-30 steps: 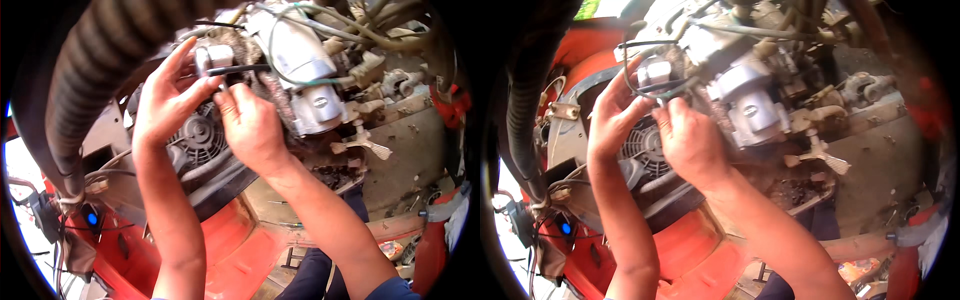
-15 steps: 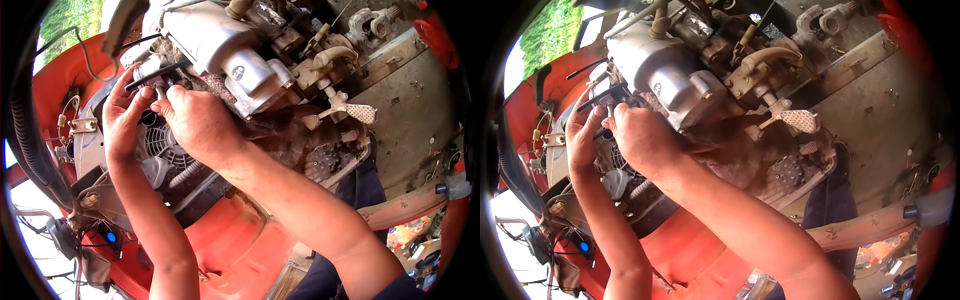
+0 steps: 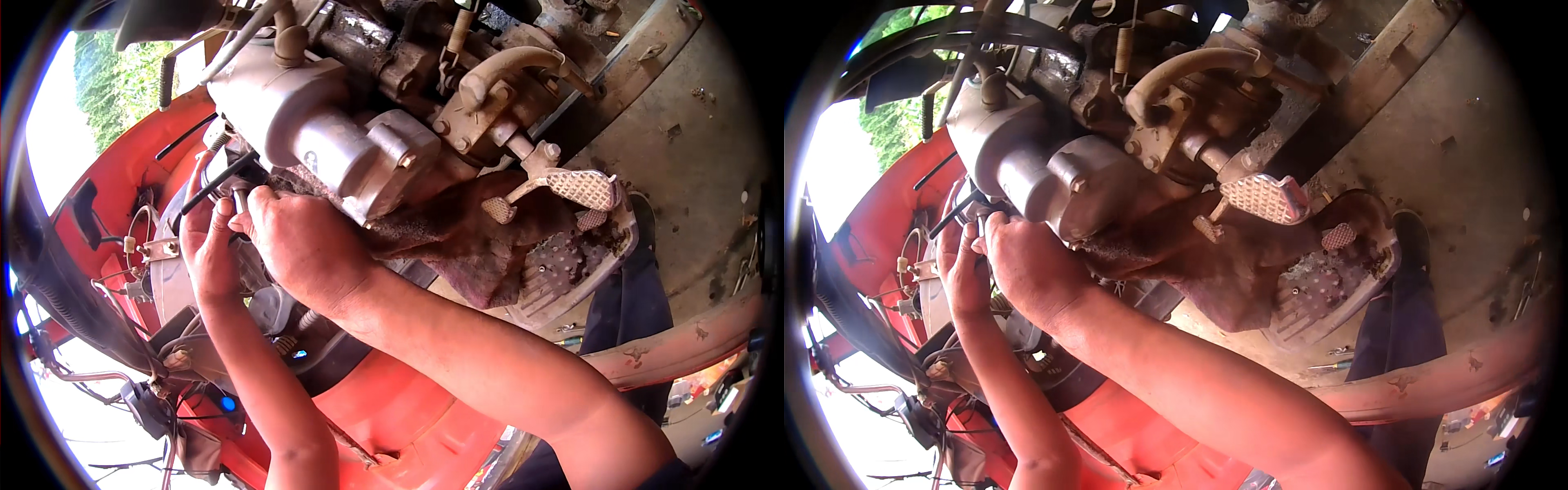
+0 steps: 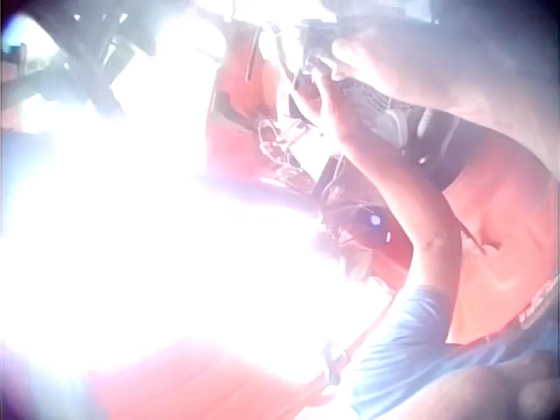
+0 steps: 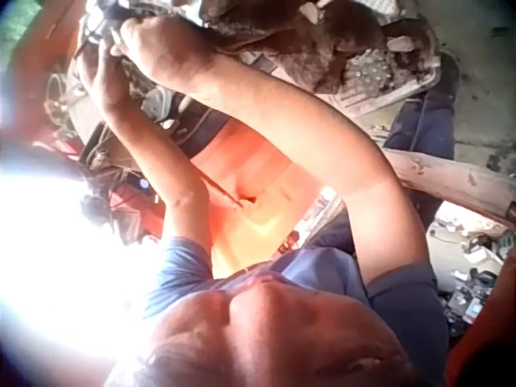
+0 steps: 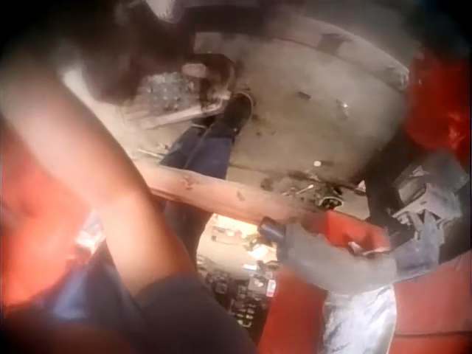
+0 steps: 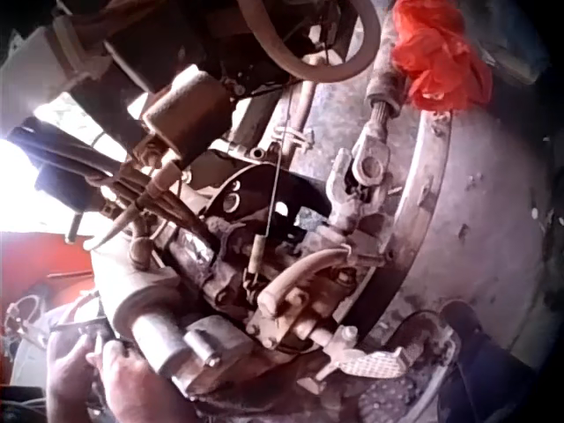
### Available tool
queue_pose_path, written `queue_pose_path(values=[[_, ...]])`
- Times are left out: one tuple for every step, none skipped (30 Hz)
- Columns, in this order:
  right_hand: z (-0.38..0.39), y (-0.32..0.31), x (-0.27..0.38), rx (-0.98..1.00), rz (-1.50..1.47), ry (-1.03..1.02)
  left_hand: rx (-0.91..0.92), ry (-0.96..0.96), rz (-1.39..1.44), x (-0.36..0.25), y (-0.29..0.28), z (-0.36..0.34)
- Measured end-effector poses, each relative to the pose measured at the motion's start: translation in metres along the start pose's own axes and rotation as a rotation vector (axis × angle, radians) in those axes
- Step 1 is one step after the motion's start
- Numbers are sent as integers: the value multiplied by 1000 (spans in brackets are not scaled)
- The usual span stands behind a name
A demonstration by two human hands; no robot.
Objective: The person assembles a motorcycle engine component, first by hand and then using pliers to install a small circular metal ring on a piston.
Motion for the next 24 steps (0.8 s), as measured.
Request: queue_pose_path(values=[[0,-1,2,0,-40,12,-68,-16,83,5,-9,1],[0,0,4,18,-44,17,-90,3,73,9,-13,3],[0,1,7,56,-16,28,-113,23,64,12,-17,6],[0,-1,8,28,43,-24,-137,13,49,13,-20,5],[0,-3,8,-1,101,-77,-96,-12,52,14,-20,5],[0,-2,5,22,73,-47,-92,-9,73,18,-25,4],[0,-1,6,43,43,-15,-85,-8,91,20,-27,4],[-1,-1,6,66,13,16,-92,-13,107,22,-28,4],[0,0,7,58,-23,18,-100,-19,122,22,-30,5],[0,-1,6,49,-57,19,-106,-24,95,20,-27,4],[0,-1,5,41,-91,21,-86,-5,94,18,-23,5],[1,0,6,57,6,-17,-105,10,73,17,-18,5],[0,3,4,50,34,-20,-120,22,55,14,-13,4],[-1,9,1,43,61,-21,-94,13,66,13,-11,4],[0,13,-1,35,89,-23,-68,4,77,13,-12,4],[0,13,-1,30,59,2,-47,-5,88,12,-12,4],[1,13,-1,24,29,26,-58,1,92,11,-11,5],[2,13,-2,18,-1,51,-70,6,97,11,-7,7],[3,13,0,1,95,6,-78,13,101,8,-4,6],[4,13,1,-17,192,-39,-61,29,110,9,-3,5],[4,14,2,-35,289,-82,-57,46,97,6,-1,4],[4,13,2,-55,295,-87,-54,60,85,5,2,4],[4,12,2,-75,302,-92,-52,75,72,4,3,5],[5,12,3,-71,391,-126,-65,83,53,6,2,5]])
Point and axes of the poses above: each hand's wrist, its own z-axis away from the middle knuckle, its own y-axis out of the palm, x = y × z, the point moved 5 cm from there along -z, towards the middle knuckle, and after that the axes turned 2 degrees about z, right-handed, at the moved point
